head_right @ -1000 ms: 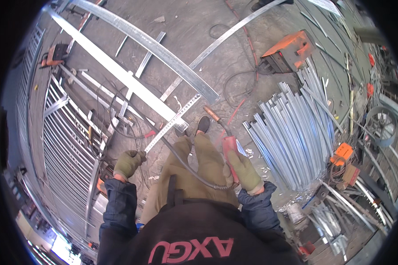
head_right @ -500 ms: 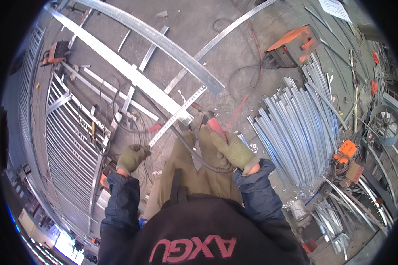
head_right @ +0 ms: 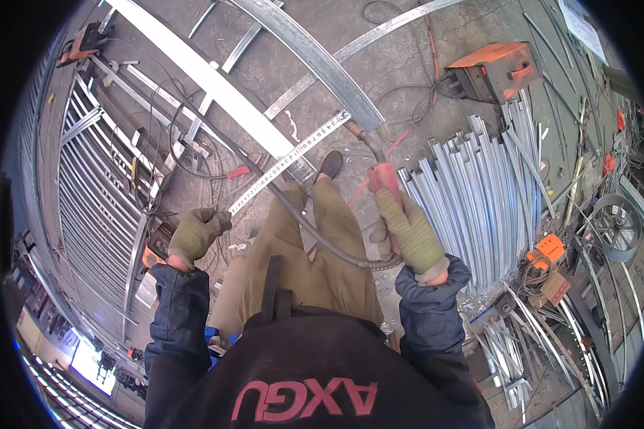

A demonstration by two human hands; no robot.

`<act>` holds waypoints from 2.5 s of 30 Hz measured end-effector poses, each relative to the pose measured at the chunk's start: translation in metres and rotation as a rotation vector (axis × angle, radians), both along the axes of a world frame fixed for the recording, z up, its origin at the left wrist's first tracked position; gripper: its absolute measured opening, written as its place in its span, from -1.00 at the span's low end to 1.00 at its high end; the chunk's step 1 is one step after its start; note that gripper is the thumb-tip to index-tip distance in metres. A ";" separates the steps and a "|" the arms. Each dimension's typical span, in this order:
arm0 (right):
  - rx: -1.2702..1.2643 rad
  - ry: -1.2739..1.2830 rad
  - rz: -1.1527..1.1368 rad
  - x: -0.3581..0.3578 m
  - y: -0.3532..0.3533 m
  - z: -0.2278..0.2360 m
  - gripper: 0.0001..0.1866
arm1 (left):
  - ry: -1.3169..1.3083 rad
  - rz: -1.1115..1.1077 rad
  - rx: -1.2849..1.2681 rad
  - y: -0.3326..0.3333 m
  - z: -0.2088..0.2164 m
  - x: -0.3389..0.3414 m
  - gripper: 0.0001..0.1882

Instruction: The person welds metal bars into a frame structure, measures sections with a tape measure, and repositions the frame on the floor. They use a welding torch to join metal pieces and a tape measure to check dimensions while working in a workshop.

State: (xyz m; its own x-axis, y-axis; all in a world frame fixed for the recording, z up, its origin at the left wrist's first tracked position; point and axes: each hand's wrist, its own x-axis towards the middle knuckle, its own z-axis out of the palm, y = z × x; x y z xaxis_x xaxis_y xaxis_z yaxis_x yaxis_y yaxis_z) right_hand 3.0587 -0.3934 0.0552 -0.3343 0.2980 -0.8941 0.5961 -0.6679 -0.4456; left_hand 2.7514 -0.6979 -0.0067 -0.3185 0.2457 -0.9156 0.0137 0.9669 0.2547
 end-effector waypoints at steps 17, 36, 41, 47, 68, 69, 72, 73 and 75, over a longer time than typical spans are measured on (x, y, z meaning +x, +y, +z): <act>-0.027 -0.037 0.152 -0.004 0.002 0.001 -0.40 | -0.016 -0.023 -0.059 0.002 -0.002 0.000 -0.47; -0.082 0.047 0.214 -0.001 -0.002 -0.002 -0.40 | 0.008 -0.056 -0.048 0.018 0.011 0.000 -0.48; -0.008 -0.019 0.031 0.008 -0.004 -0.006 -0.38 | 0.019 -0.072 -0.049 0.016 0.006 -0.002 -0.47; -0.081 0.038 0.079 0.006 -0.010 -0.006 -0.41 | 0.022 -0.059 -0.027 0.014 0.006 -0.002 -0.48; -0.076 -0.020 0.020 0.013 -0.018 0.003 -0.45 | 0.011 -0.086 -0.061 0.026 0.013 -0.009 -0.45; -0.045 -0.034 0.025 0.011 -0.017 0.005 -0.44 | 0.015 -0.094 -0.059 0.024 0.011 -0.010 -0.45; -0.012 -0.006 -0.040 0.009 -0.011 0.001 -0.39 | 0.021 -0.103 -0.059 0.022 0.007 -0.010 -0.44; 0.006 0.002 -0.021 0.006 -0.013 0.003 -0.33 | 0.020 -0.097 -0.061 0.023 0.007 -0.009 -0.44; -0.009 0.007 -0.033 0.007 -0.015 0.001 -0.31 | 0.011 -0.091 -0.062 0.023 0.007 -0.009 -0.44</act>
